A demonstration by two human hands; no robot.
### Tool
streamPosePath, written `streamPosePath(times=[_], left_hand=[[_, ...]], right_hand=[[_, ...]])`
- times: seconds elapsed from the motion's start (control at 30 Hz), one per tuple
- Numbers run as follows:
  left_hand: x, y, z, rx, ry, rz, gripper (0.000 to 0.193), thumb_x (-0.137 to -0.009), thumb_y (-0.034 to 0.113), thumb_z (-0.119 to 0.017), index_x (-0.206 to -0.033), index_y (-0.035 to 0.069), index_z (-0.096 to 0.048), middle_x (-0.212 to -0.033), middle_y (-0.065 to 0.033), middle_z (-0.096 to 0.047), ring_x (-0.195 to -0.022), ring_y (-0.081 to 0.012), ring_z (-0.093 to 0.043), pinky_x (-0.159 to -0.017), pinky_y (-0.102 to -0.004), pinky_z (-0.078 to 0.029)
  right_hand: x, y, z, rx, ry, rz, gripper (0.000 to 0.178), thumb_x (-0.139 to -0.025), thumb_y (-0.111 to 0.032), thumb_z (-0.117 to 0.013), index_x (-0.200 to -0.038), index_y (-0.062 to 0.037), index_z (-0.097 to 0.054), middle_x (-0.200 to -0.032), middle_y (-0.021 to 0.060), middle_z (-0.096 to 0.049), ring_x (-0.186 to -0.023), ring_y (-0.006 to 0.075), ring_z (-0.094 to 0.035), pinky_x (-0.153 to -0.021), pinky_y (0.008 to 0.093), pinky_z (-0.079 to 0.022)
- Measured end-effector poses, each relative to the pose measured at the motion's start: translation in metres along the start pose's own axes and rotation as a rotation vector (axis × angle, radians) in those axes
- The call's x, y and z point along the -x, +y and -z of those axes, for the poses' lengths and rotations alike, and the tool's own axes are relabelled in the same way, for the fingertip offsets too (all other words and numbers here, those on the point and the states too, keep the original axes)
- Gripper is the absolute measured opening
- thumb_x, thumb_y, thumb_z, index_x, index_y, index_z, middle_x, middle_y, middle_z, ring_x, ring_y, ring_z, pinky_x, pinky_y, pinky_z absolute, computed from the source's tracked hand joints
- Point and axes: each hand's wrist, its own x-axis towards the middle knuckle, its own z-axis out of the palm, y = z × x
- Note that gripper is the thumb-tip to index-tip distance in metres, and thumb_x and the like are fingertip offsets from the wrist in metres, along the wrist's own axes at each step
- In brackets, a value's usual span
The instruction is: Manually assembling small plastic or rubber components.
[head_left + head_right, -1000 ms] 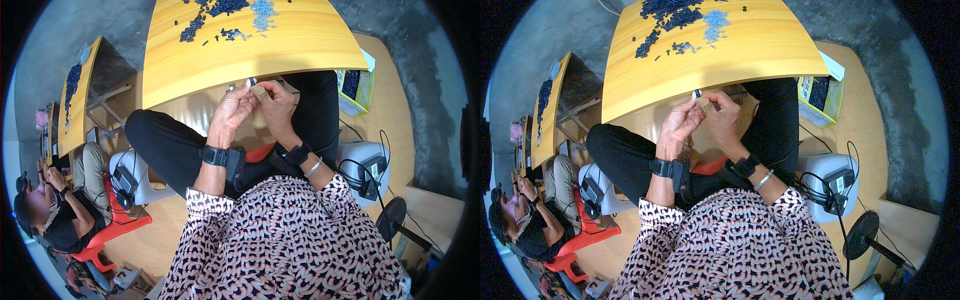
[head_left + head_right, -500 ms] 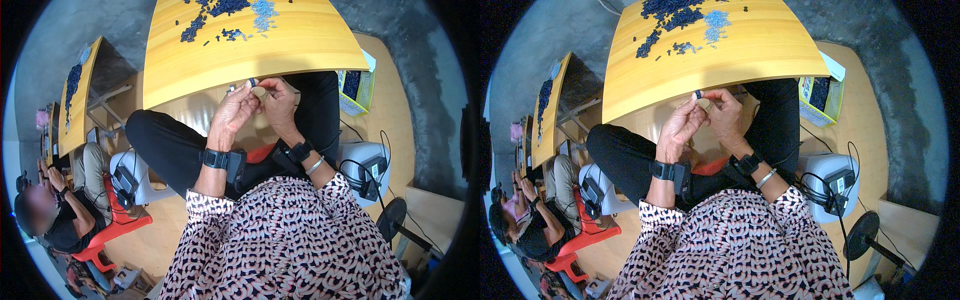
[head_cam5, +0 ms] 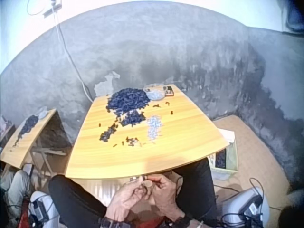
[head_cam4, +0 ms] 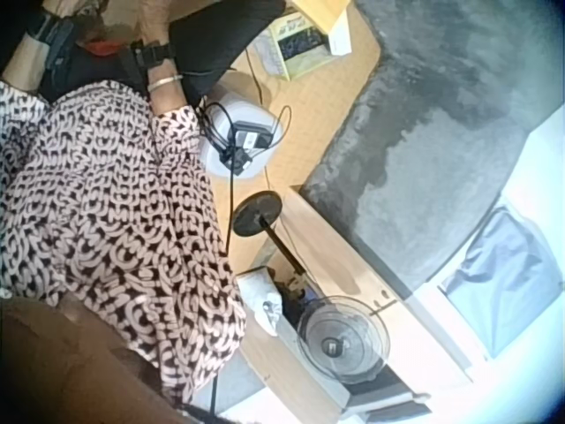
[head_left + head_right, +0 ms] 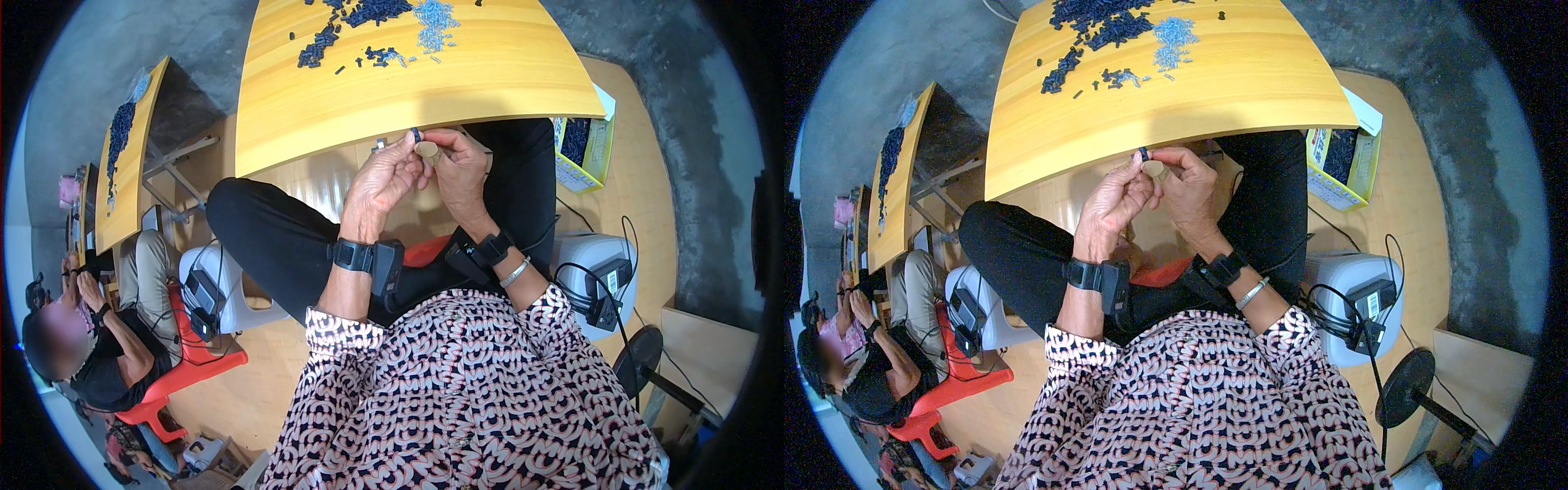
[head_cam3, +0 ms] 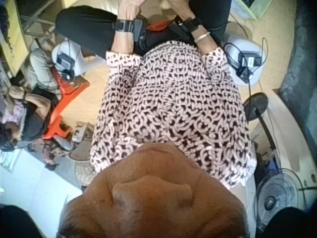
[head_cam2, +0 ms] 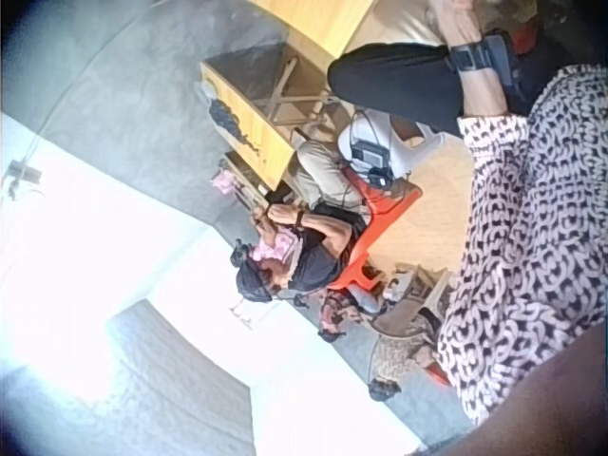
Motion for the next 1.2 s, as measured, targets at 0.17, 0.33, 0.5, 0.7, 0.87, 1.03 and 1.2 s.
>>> streamPosePath(times=[0.17, 0.33, 0.5, 0.7, 0.87, 1.03, 1.2], left_hand=[[0.000, 0.000, 0.002, 0.022, -0.008, 0.009, 0.017, -0.088, 0.022, -0.054, -0.091, 0.005, -0.058, -0.056, 0.0024, -0.045, -0.047, -0.0093, -0.042, -0.052, -0.0291, -0.039], [0.001, 0.000, -0.005, 0.061, 0.021, 0.020, 0.015, -0.088, 0.020, -0.055, -0.092, 0.005, -0.057, -0.058, 0.0037, -0.041, -0.048, -0.0081, -0.038, -0.054, -0.0266, -0.039], [0.000, 0.000, -0.002, 0.076, 0.042, 0.033, 0.014, -0.088, 0.019, -0.055, -0.091, 0.005, -0.057, -0.059, 0.0038, -0.041, -0.049, -0.0078, -0.038, -0.055, -0.0258, -0.039], [-0.001, -0.003, 0.003, 0.069, -0.005, 0.028, 0.016, -0.088, 0.022, -0.055, -0.089, 0.006, -0.056, -0.059, 0.0019, -0.043, -0.051, -0.0104, -0.041, -0.055, -0.0312, -0.039], [0.001, -0.001, 0.001, 0.029, 0.016, 0.011, 0.016, -0.088, 0.023, -0.055, -0.087, 0.007, -0.056, -0.058, 0.0010, -0.044, -0.052, -0.0133, -0.042, -0.056, -0.0326, -0.039], [-0.003, -0.002, 0.004, 0.039, 0.005, 0.027, 0.016, -0.088, 0.022, -0.055, -0.087, 0.006, -0.056, -0.059, 0.0007, -0.044, -0.053, -0.0137, -0.042, -0.057, -0.0329, -0.039], [0.000, 0.000, 0.000, 0.025, 0.025, 0.012, 0.016, -0.088, 0.023, -0.055, -0.087, 0.007, -0.056, -0.061, 0.0010, -0.044, -0.054, -0.0125, -0.042, -0.057, -0.0334, -0.039]], right_hand=[[0.000, 0.005, 0.001, -0.016, 0.012, 0.028, 0.007, -0.077, -0.001, -0.064, -0.082, 0.0042, -0.061, -0.085, 0.0075, -0.062, -0.052, 0.0067, -0.052, -0.040, 0.0199, -0.043], [-0.001, 0.004, 0.002, 0.009, 0.014, 0.022, 0.007, -0.077, -0.001, -0.065, -0.081, 0.0037, -0.061, -0.084, 0.0073, -0.062, -0.053, 0.0060, -0.051, -0.041, 0.0194, -0.043], [0.002, 0.002, -0.003, 0.014, 0.045, 0.027, 0.006, -0.077, -0.001, -0.064, -0.080, 0.0032, -0.061, -0.084, 0.0069, -0.062, -0.054, 0.0052, -0.051, -0.043, 0.0190, -0.042], [0.000, 0.009, 0.000, 0.116, 0.058, 0.083, 0.006, -0.075, -0.002, -0.065, -0.079, 0.0023, -0.061, -0.084, 0.0079, -0.063, -0.069, 0.0097, -0.057, -0.060, 0.0206, -0.047], [0.000, 0.011, 0.000, 0.153, 0.055, 0.101, 0.006, -0.074, -0.001, -0.065, -0.077, 0.0014, -0.061, -0.084, 0.0092, -0.063, -0.077, 0.0124, -0.059, -0.069, 0.0238, -0.048], [0.001, 0.009, -0.001, 0.097, 0.066, 0.050, 0.005, -0.076, -0.002, -0.064, -0.076, 0.0018, -0.061, -0.085, 0.0089, -0.063, -0.074, 0.0103, -0.058, -0.062, 0.0212, -0.048], [0.000, 0.006, -0.003, 0.118, 0.052, 0.081, 0.006, -0.077, -0.003, -0.064, -0.078, 0.0018, -0.060, -0.084, 0.0071, -0.063, -0.069, 0.0084, -0.057, -0.055, 0.0200, -0.047]])
